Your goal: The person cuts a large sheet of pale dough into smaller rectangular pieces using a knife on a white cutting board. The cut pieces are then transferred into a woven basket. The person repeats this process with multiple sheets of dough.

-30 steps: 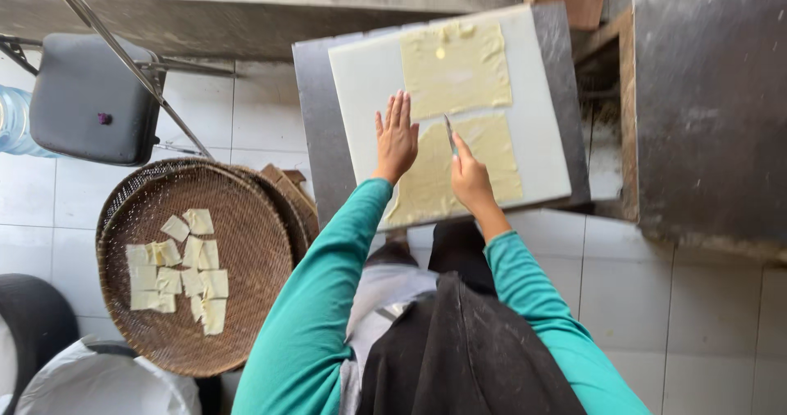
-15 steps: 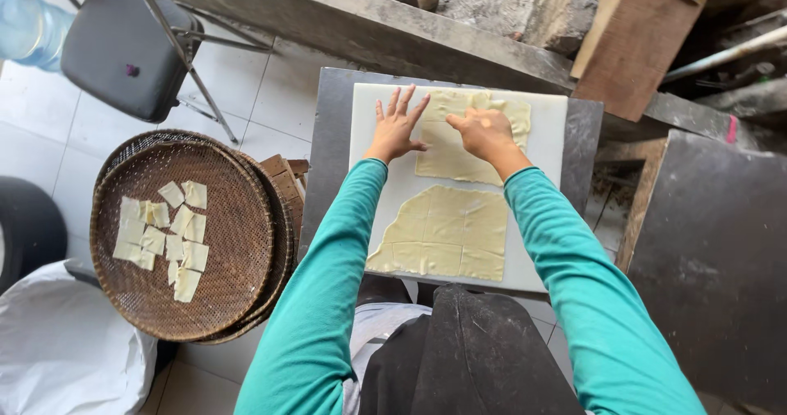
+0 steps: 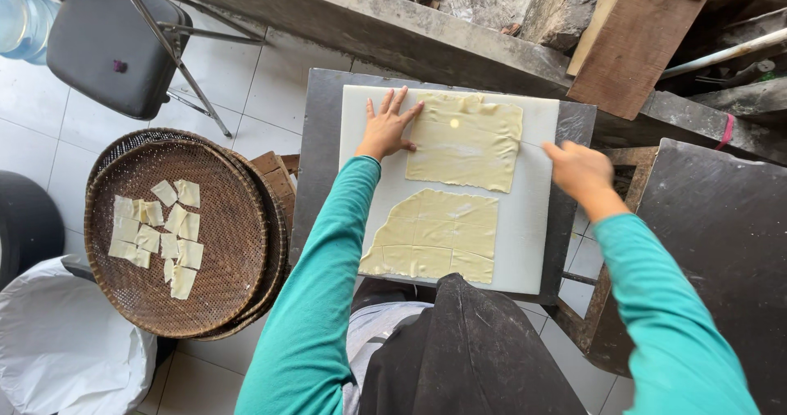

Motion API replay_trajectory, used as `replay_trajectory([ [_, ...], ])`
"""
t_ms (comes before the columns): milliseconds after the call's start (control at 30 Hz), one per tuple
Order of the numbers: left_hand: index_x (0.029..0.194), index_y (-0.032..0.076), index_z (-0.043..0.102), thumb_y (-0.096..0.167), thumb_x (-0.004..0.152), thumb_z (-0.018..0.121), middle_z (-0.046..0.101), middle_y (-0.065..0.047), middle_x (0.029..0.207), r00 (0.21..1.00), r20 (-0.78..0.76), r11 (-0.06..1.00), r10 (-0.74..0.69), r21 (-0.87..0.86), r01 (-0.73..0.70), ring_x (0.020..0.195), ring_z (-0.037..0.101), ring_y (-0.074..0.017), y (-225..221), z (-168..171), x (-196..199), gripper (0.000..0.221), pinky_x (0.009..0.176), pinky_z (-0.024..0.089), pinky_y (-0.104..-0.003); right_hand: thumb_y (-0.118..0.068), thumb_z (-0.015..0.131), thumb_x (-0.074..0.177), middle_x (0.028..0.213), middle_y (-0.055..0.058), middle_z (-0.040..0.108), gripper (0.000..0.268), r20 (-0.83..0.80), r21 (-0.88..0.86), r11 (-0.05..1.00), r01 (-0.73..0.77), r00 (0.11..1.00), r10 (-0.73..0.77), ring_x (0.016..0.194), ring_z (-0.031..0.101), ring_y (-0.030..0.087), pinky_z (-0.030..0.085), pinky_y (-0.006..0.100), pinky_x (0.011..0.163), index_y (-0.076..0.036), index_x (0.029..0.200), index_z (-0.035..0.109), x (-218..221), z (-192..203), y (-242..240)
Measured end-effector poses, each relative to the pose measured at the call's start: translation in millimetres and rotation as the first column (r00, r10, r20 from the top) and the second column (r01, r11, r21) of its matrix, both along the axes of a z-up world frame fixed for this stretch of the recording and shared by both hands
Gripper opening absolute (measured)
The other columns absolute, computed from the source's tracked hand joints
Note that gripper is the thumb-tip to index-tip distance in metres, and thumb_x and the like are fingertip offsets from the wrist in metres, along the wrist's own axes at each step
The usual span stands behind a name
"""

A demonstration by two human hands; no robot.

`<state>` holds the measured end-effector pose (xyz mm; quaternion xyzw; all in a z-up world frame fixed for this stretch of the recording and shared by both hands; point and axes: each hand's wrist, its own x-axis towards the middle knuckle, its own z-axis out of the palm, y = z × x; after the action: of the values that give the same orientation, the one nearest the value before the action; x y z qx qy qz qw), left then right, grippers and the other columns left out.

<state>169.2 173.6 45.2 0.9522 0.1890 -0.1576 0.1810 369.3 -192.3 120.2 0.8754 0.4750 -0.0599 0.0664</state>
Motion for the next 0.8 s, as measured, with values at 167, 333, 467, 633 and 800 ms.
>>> replay_trajectory([
  [167,0.162,0.036,0.020,0.057,0.049,0.096,0.004,-0.004,0.171,0.990,0.061,0.992,-0.125,0.001,0.125,0.158,0.005,-0.0324,-5.9,9.6,-13.0,0.138,0.120,0.009,-0.074,-0.018,0.056,0.097,0.087,0.005,0.069,0.031,0.080,-0.095,0.995,0.021,0.997,-0.014,0.077,0.073,0.026,0.057,0.042,0.058,-0.031,0.123,0.067,-33.5,16.3,2.7],
  [333,0.164,0.037,0.016,0.053,0.047,0.098,0.003,-0.002,0.173,0.980,0.004,0.979,-0.199,0.050,0.199,0.159,0.003,-0.0336,-8.9,18.0,-18.5,0.143,0.119,0.007,-0.076,-0.013,0.054,0.092,0.082,0.007,0.069,0.032,-0.142,0.195,0.971,-0.139,0.976,0.168,0.074,0.070,0.032,0.055,0.046,0.058,-0.029,0.114,0.070,-121.4,-35.7,129.4],
  [467,0.163,0.040,0.017,0.053,0.049,0.098,0.002,-0.003,0.173,0.984,-0.030,0.984,-0.174,0.034,0.175,0.159,0.001,-0.0341,-8.1,15.1,-22.9,0.140,0.119,0.006,-0.076,-0.012,0.057,0.090,0.087,0.008,0.069,0.033,-0.117,0.189,0.969,-0.161,0.976,0.185,0.081,0.071,0.031,0.055,0.045,0.062,-0.026,0.117,0.070,-117.7,-46.1,120.6],
  [633,0.163,0.038,0.017,0.053,0.050,0.097,0.002,-0.004,0.173,0.980,-0.039,0.980,-0.196,0.037,0.197,0.159,-0.001,-0.0340,-5.5,19.8,-17.8,0.139,0.118,0.004,-0.076,-0.015,0.056,0.096,0.085,0.007,0.068,0.029,-0.054,0.041,0.994,0.099,0.994,-0.097,0.077,0.070,0.032,0.054,0.047,0.062,-0.028,0.119,0.069,-87.6,3.8,-11.4],
  [800,0.167,0.016,0.014,0.047,0.081,0.075,0.002,-0.008,0.174,0.991,0.023,0.991,-0.134,0.014,0.133,0.159,-0.002,-0.0342,-19.8,-2.0,-12.4,0.110,0.116,0.002,-0.073,-0.025,0.047,0.105,0.101,0.026,0.071,0.028,-0.271,-0.067,0.892,0.448,0.852,-0.448,0.089,0.068,0.049,0.052,0.059,0.078,-0.017,0.130,0.056,-98.2,18.4,-4.6],
])
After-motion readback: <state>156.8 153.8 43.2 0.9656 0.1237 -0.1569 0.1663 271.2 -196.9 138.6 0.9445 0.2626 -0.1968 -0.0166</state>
